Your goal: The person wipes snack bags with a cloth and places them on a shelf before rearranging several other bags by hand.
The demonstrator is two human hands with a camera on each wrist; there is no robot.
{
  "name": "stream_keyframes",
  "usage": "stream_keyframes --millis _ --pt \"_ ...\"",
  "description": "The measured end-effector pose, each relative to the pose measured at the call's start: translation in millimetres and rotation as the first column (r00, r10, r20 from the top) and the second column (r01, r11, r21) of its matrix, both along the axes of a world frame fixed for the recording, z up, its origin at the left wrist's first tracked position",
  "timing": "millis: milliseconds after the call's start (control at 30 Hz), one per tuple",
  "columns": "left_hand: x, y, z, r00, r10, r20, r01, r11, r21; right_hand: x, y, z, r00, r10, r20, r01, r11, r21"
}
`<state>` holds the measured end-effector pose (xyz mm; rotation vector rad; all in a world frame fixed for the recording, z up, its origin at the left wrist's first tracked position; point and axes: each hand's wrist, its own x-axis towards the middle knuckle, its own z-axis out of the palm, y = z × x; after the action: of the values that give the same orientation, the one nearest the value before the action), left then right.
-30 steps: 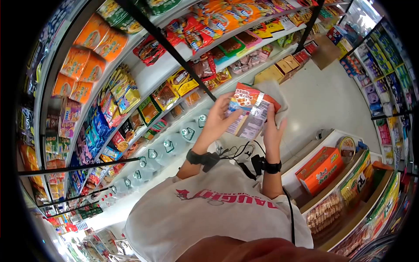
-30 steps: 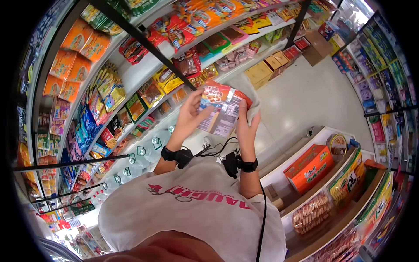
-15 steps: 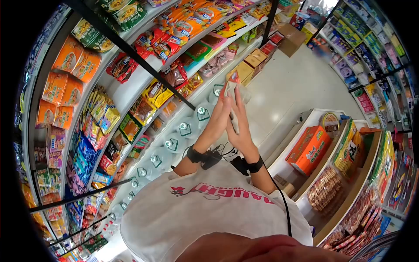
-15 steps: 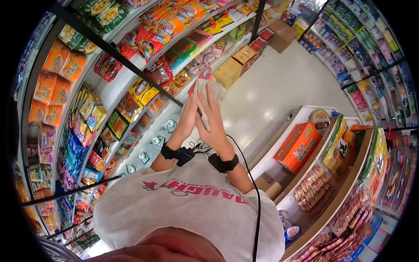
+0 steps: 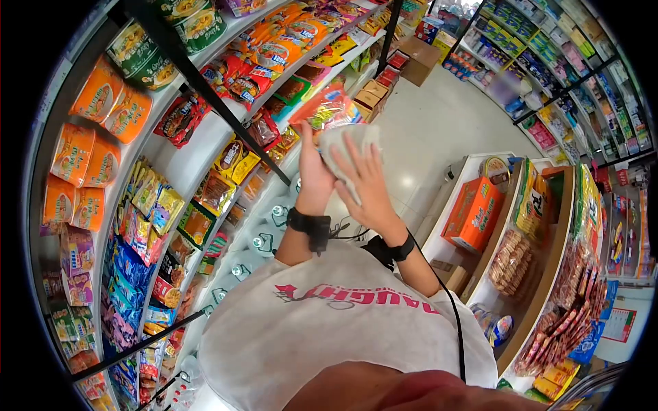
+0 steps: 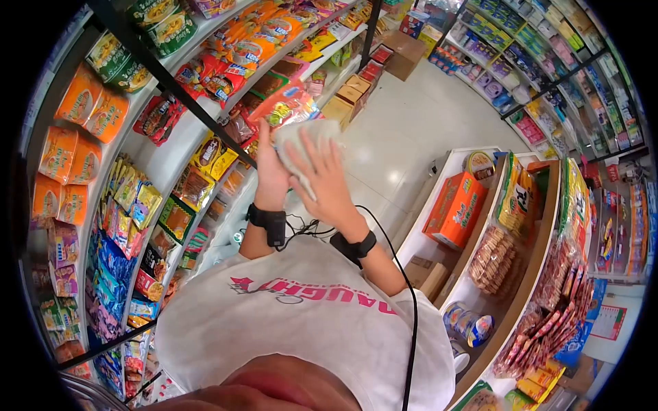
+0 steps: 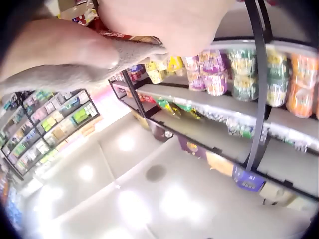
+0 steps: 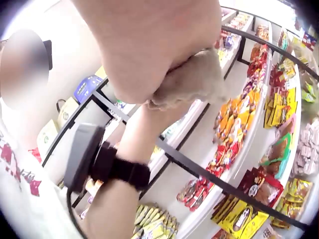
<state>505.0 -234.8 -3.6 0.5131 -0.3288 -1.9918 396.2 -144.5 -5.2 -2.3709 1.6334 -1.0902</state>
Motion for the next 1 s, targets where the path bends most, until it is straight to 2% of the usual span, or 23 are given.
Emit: stream_keyframes --millis 33,67,100,133,200,233,267,333,367,467,500,600,633,733,833,933,967,1000 --pt "13.3 -6.9 -8.1 0.997 -0.068 -0.039 0.068 0.998 0.008 7.1 2.3 -4.2 0.998 0.054 0.018 -0.054 0.998 0.044" --pt "21.2 -10.2 -15.0 0.988 -0.136 -0.08 0.137 0.99 0.015 11.3 1.2 -3.8 1.0 0.0 0.023 -0.001 1.0 0.024" --pt "21.3 -7.5 -15.2 0.988 -0.085 -0.128 0.095 0.992 0.082 13.8 -3.8 -1.8 0.998 -0.055 0.031 0.055 0.998 0.006" --pt "23.3 -7.2 -21.1 0.996 -0.053 -0.074 0.057 0.997 0.056 16.2 -9.0 -1.7 0.993 -0.114 0.04 0.114 0.993 -0.01" --pt "25.4 -6.1 -26.0 1.0 0.013 0.028 -0.013 1.0 -0.003 15.3 -27.1 -12.2 0.906 -0.227 0.357 0.222 0.974 0.055" --pt "26.9 -4.3 -20.9 0.994 0.038 -0.098 -0.04 0.999 -0.016 16.0 -30.5 -16.5 0.821 -0.279 0.499 0.269 0.959 0.093" --pt "33.6 -3.8 -17.0 0.998 0.001 -0.064 -0.002 1.0 -0.007 12.5 -25.7 -17.4 0.773 -0.293 0.563 0.166 0.95 0.266" --pt "48.9 -8.8 -11.7 0.998 -0.065 -0.003 0.065 0.998 0.001 -2.9 -18.8 -12.3 0.659 -0.351 0.665 -0.094 0.839 0.536" --pt "52.3 -8.7 -7.9 0.998 -0.052 -0.048 0.051 0.999 -0.005 -0.8 -14.4 -11.3 0.603 -0.383 0.699 -0.077 0.845 0.529" --pt "49.5 -13.3 -52.6 0.986 -0.168 -0.021 0.167 0.984 -0.057 -5.3 -5.9 -14.5 0.605 -0.433 0.668 0.028 0.85 0.526" --pt "48.6 -6.5 -47.3 0.981 -0.178 0.074 0.186 0.975 -0.125 -7.0 -4.6 -8.7 0.596 -0.441 0.67 0.035 0.849 0.527" --pt "48.1 -0.7 -55.4 0.849 -0.327 0.416 0.453 0.855 -0.253 -6.1 2.3 0.9 0.571 -0.425 0.703 0.112 0.888 0.445" --pt "45.7 1.0 -53.4 0.85 -0.342 0.401 0.45 0.866 -0.215 -9.3 7.2 0.4 0.582 -0.428 0.692 0.134 0.889 0.437" --pt "41.3 3.5 -34.4 0.894 -0.389 0.222 0.432 0.881 -0.195 -15.9 18.5 -9.4 0.455 -0.36 0.814 0.095 0.929 0.358" --pt "31.9 5.0 -16.0 0.882 -0.407 0.238 0.463 0.844 -0.272 -16.0 23.7 -18.8 0.171 -0.235 0.957 0.069 0.972 0.226" --pt "3.3 13.5 -19.4 0.918 -0.293 0.267 0.363 0.892 -0.269 -19.5 19.7 -20.0 -0.031 -0.26 0.965 0.195 0.945 0.261" --pt "-7.5 16.5 -20.9 0.909 -0.199 0.367 0.315 0.904 -0.289 -18.3 16.5 -21.2 -0.082 -0.274 0.958 0.242 0.927 0.286" --pt "-18.7 22.8 -22.9 0.91 -0.128 0.395 0.258 0.919 -0.297 -23.1 19.7 -25.7 -0.099 -0.376 0.921 0.182 0.903 0.389"
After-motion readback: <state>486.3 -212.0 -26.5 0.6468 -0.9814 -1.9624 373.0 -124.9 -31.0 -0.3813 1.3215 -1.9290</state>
